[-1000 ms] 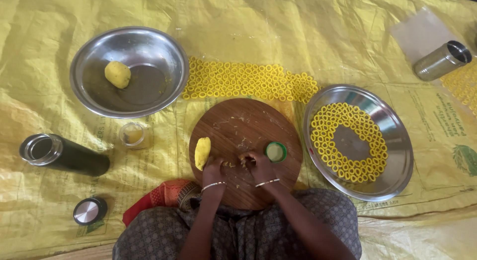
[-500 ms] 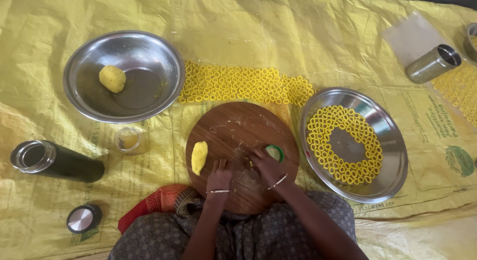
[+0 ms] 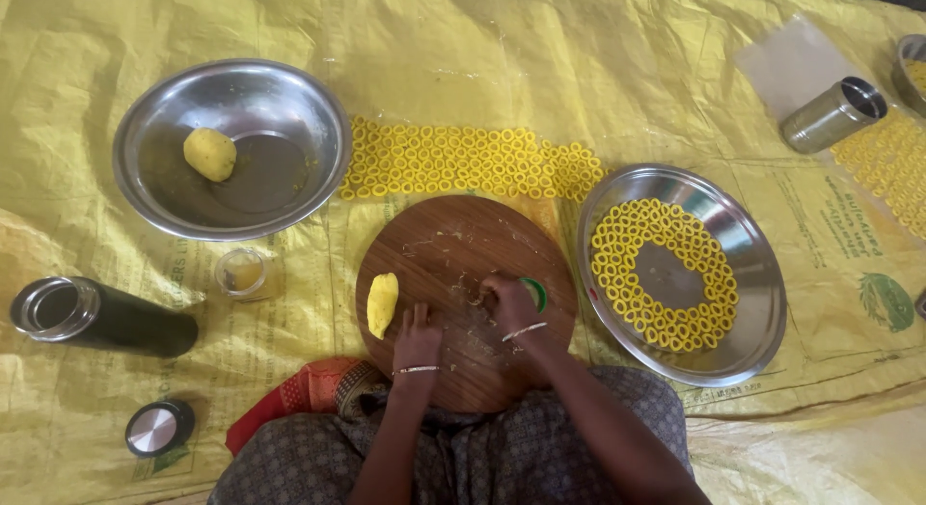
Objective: The person sits on the floor and uses a small green cutter to press into a yellow dough ball on a wooden board, forming small ring-shaped pieces. They roll the dough into a log, cut it into rings, and place the finished pieces onto a metal tray.
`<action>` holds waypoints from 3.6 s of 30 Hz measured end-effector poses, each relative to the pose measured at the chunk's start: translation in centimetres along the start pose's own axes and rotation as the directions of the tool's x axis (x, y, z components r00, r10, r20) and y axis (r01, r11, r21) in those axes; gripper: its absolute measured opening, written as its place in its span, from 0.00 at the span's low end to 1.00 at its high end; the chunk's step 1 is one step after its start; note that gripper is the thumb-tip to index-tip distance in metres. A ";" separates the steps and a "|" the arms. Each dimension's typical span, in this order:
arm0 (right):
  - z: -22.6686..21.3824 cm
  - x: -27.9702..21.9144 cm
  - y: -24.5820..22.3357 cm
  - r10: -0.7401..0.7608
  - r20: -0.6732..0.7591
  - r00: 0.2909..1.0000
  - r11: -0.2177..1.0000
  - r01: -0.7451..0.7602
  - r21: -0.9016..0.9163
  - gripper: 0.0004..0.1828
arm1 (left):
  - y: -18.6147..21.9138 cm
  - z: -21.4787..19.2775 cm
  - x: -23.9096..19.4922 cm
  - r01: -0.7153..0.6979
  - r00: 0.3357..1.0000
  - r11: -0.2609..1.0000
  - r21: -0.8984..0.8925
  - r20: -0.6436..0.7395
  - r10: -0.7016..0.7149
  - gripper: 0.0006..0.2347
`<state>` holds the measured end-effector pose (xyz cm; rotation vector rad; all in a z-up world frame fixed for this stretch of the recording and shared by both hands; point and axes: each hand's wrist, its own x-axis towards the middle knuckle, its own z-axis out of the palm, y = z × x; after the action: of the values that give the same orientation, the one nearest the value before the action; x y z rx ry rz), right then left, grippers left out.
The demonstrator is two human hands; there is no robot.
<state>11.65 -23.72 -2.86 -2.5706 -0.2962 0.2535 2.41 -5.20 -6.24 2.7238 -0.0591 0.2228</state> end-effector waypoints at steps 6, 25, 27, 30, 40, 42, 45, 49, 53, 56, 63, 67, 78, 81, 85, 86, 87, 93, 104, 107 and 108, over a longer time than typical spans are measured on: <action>-3.5 0.1 -0.5 -0.027 0.047 0.999 0.945 0.010 0.327 0.08 | -0.6 0.7 0.2 0.002 0.996 1.000 -0.008 0.084 -0.002 0.10; 1.2 -0.9 -9.0 -0.141 -0.069 0.988 0.797 0.155 0.583 0.13 | -0.6 -9.5 1.9 0.095 0.846 0.904 -0.416 -0.445 -0.294 0.08; 2.8 -0.1 -10.1 -0.115 -0.110 0.987 0.764 0.159 0.626 0.11 | -1.5 -10.2 1.5 0.130 0.835 0.931 -0.341 -0.469 -0.288 0.09; 5.1 1.4 -10.9 -0.118 -0.151 0.981 0.734 0.189 0.653 0.09 | -1.7 -10.2 1.3 0.153 0.823 0.836 -0.528 -0.400 -0.403 0.07; 8.8 2.3 -11.2 -0.092 -0.157 0.983 0.816 0.164 0.554 0.13 | -3.0 -8.6 0.8 0.246 0.845 0.850 -0.465 -0.326 -0.423 0.18; 8.4 1.5 -11.7 -0.273 -0.287 0.918 0.762 0.389 0.518 0.15 | -3.3 -8.5 1.2 0.280 0.837 0.831 -0.482 -0.302 -0.457 0.13; 7.3 0.5 -12.3 -0.420 -0.316 0.850 0.768 0.519 0.376 0.14 | -3.5 -8.8 1.4 0.302 0.844 0.834 -0.462 -0.276 -0.459 0.15; 5.4 0.2 -12.3 -0.427 -0.136 0.894 0.814 0.446 0.371 0.27 | -3.8 -9.6 1.7 0.281 0.868 0.871 -0.403 -0.281 -0.410 0.17; 4.7 1.1 -11.7 -0.215 0.019 0.977 0.827 0.171 0.536 0.25 | -3.5 -9.7 1.9 0.210 0.884 0.906 -0.367 -0.323 -0.336 0.13; 4.7 2.0 -10.8 -0.173 -0.044 0.984 0.812 0.168 0.560 0.13 | -3.7 -9.4 2.2 0.169 0.897 0.981 -0.096 -0.397 -0.193 0.12; 0.5 3.2 -4.1 -0.137 -0.216 0.967 0.874 0.221 0.432 0.11 | -4.3 -7.8 1.7 0.198 0.946 0.969 -0.150 -0.227 -0.229 0.11; -3.4 2.1 1.4 -0.096 -0.251 0.963 0.964 0.153 0.216 0.05 | -4.7 -6.8 1.9 0.114 0.939 0.993 0.002 -0.326 -0.107 0.19; -4.7 -2.9 5.0 -0.123 -0.187 0.975 0.985 0.098 -0.141 0.26 | -4.3 -6.1 1.6 0.292 0.956 0.956 0.000 0.032 -0.292 0.25; -4.0 -2.8 5.2 -0.034 -0.169 0.985 0.999 0.033 -0.007 0.22 | -3.9 -4.4 1.5 0.172 0.982 0.957 0.233 -0.111 -0.150 0.28; -3.8 -2.8 5.7 -0.041 -0.200 0.979 0.996 0.056 0.073 0.18 | -3.3 -4.3 1.4 0.202 0.978 0.959 0.200 -0.087 -0.188 0.38; -3.6 -2.9 5.8 -0.022 -0.205 0.978 0.996 0.040 0.084 0.18 | -3.2 -4.6 1.3 0.222 0.975 0.958 0.178 -0.033 -0.220 0.40; -3.5 -3.1 5.8 -0.004 -0.210 0.978 0.995 0.024 0.096 0.18 | -3.1 -5.1 1.3 0.244 0.968 0.957 0.158 0.022 -0.251 0.42; -3.2 -3.8 5.6 -0.051 -0.343 0.938 0.983 0.108 0.150 0.19 | -2.4 -7.0 2.4 0.463 0.883 0.848 -0.260 0.045 -0.468 0.34; -2.6 -3.5 4.6 -0.100 -0.355 0.930 0.992 0.121 0.037 0.18 | -3.8 -4.9 3.3 0.395 0.869 0.864 -0.313 -0.177 -0.462 0.23; -3.2 -2.4 2.7 -0.096 -0.312 0.945 0.990 0.060 -0.124 0.18 | -3.7 -5.0 3.1 0.451 0.867 0.848 -0.277 -0.090 -0.490 0.25; -3.3 -1.9 2.1 -0.069 -0.293 0.954 0.981 0.011 -0.195 0.18 | -3.5 -4.9 3.1 0.468 0.864 0.845 -0.260 -0.067 -0.499 0.27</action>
<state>10.96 -27.56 -0.93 -2.7396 -0.2693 -0.1896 5.03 -0.06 -2.63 2.3811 0.6005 0.2280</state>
